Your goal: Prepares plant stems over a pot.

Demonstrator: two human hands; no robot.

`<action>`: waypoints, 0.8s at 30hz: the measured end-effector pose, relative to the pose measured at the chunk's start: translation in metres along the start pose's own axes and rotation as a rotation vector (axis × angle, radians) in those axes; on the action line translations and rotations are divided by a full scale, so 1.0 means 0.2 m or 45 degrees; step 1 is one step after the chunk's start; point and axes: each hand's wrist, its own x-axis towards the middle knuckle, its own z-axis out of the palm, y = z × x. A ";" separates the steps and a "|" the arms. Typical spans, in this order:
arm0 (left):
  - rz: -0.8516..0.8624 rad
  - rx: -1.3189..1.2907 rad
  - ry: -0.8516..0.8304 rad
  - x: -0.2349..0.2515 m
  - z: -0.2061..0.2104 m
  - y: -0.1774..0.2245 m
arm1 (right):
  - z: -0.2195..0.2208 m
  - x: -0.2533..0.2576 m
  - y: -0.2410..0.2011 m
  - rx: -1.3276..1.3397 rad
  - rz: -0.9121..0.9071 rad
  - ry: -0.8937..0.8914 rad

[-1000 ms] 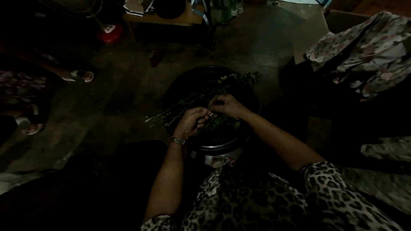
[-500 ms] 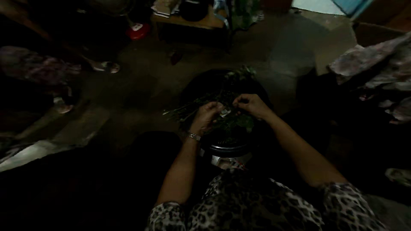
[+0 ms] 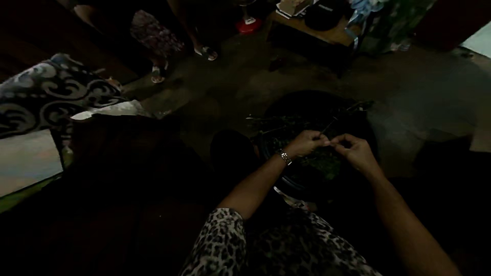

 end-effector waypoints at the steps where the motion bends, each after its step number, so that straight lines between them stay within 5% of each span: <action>1: -0.007 -0.007 -0.013 0.00 0.00 0.01 | 0.00 0.01 0.00 0.019 0.032 0.006; 13: 0.009 0.311 0.146 -0.01 -0.14 0.06 | -0.15 0.00 -0.03 -0.069 0.091 0.194; 18: 0.112 0.529 0.170 0.00 -0.11 0.02 | -0.23 0.05 0.09 -0.227 -0.124 0.241; 24: 0.015 0.503 0.143 -0.04 -0.05 0.09 | -0.23 0.06 0.13 -0.257 -0.395 0.668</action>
